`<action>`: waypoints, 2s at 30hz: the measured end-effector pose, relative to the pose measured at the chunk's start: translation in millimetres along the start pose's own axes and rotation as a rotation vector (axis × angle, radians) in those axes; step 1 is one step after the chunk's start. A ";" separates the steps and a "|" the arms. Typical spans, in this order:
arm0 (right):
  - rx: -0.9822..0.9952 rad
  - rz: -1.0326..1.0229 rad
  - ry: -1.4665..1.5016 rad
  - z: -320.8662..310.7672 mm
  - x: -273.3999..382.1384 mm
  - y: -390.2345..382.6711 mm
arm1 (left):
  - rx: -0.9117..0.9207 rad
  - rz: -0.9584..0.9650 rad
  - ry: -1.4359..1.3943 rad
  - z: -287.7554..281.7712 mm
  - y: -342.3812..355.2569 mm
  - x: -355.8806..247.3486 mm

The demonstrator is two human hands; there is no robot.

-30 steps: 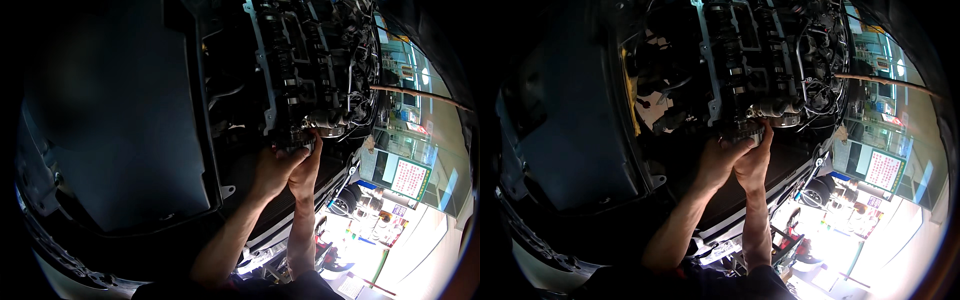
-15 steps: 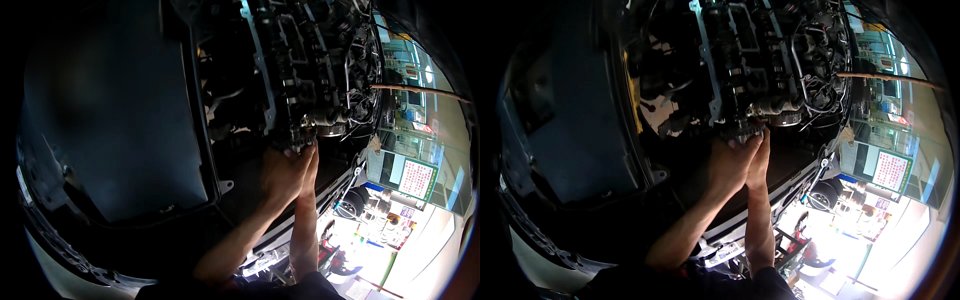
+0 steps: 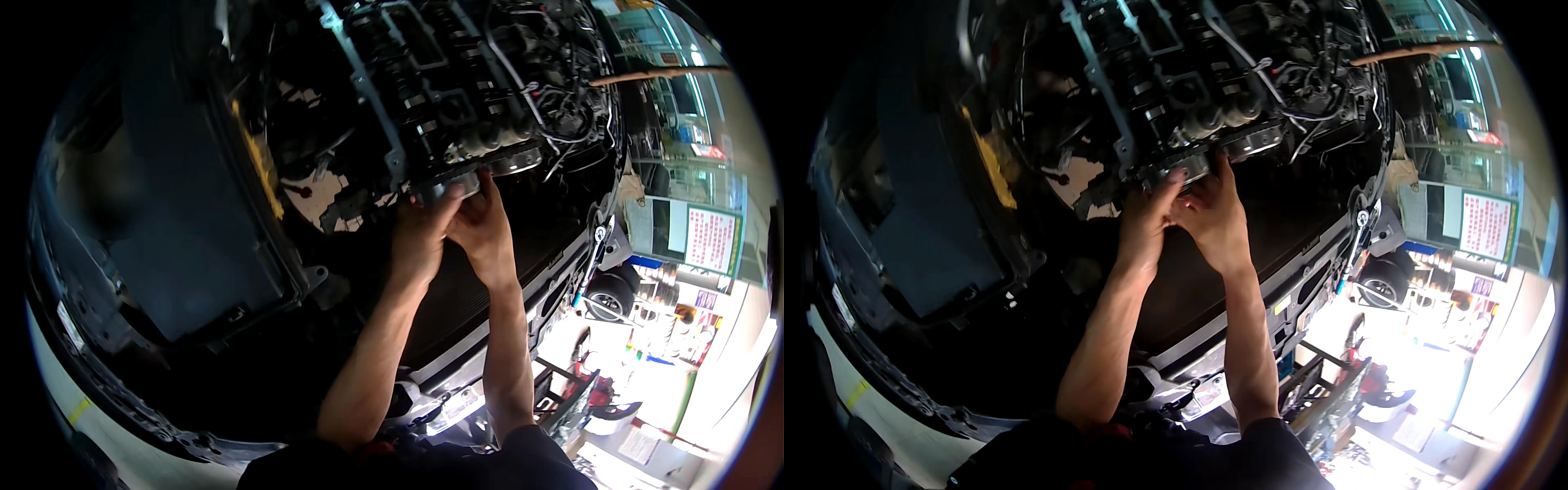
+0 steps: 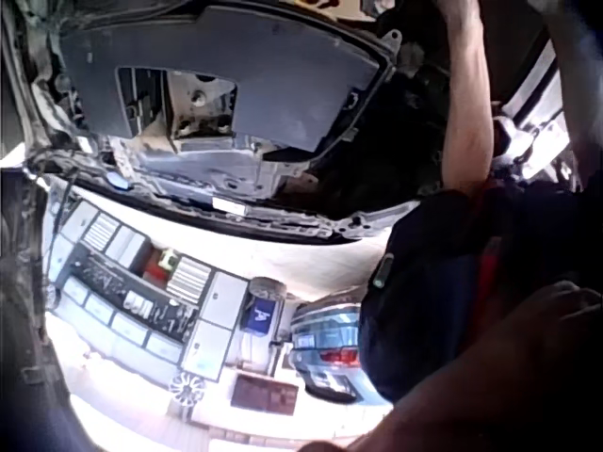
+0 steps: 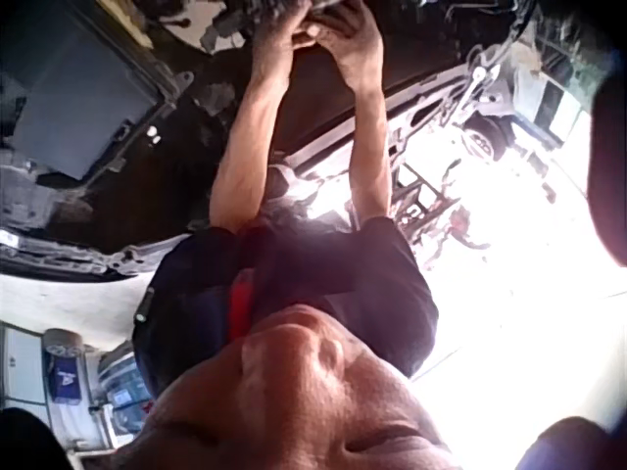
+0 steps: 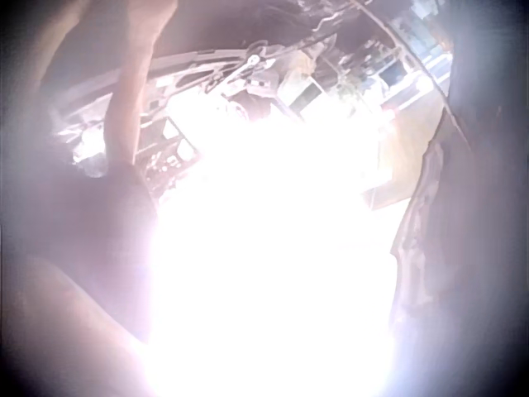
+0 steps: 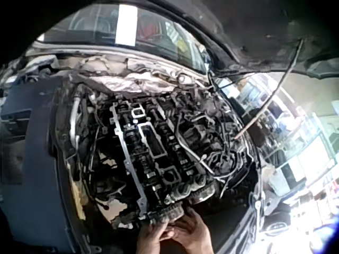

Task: The person handles a camshaft gear, aligns it with the engine camshaft, and installs it into the engine bay. They also retrieve and prepare a second gear from a box, spray it with lubricant, and install it into the engine.

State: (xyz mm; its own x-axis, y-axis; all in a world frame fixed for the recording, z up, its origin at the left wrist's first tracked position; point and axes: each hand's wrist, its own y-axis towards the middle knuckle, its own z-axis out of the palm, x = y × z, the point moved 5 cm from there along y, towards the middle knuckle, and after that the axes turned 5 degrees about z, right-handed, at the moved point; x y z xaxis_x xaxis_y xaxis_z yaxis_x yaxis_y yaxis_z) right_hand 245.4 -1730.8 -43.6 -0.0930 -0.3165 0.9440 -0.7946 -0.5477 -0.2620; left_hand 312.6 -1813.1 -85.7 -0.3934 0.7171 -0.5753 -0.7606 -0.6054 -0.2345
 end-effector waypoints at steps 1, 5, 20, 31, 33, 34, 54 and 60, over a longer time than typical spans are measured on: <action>-0.062 0.023 -0.003 -9.2 -1.3 -10.2 | -0.024 -0.152 0.054 -10.2 -9.2 -0.8; -0.249 -0.093 -0.425 -5.4 -1.2 -23.6 | -0.025 -0.086 0.195 -18.0 -10.4 7.9; -0.154 0.006 -0.140 14.5 -33.6 -16.4 | -0.009 0.132 1.043 -47.6 -129.1 -94.2; -0.128 0.156 0.151 12.4 -21.0 -20.6 | 0.084 0.738 1.439 39.4 -50.2 -224.8; -0.258 -0.172 -0.429 11.2 -17.7 -23.6 | 0.176 0.725 1.586 49.6 -45.5 -212.8; -0.280 -0.193 -0.467 11.1 -18.3 -21.8 | 0.185 0.751 1.667 48.9 -37.8 -209.4; -0.277 -0.113 -0.268 13.6 -25.8 -24.7 | 0.099 0.685 1.969 12.9 -4.1 -198.6; 0.045 0.186 0.411 28.9 -49.9 -6.6 | 0.091 0.672 2.006 12.9 -2.3 -195.0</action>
State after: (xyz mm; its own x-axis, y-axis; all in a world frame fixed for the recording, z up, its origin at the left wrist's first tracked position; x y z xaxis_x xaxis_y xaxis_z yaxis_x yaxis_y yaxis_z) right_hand 272.6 -1733.7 -94.8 -0.4694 -0.0837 0.8790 -0.7160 -0.5465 -0.4344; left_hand 384.5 -1947.0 37.1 0.3578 -0.8447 -0.3981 -0.8145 -0.4908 0.3093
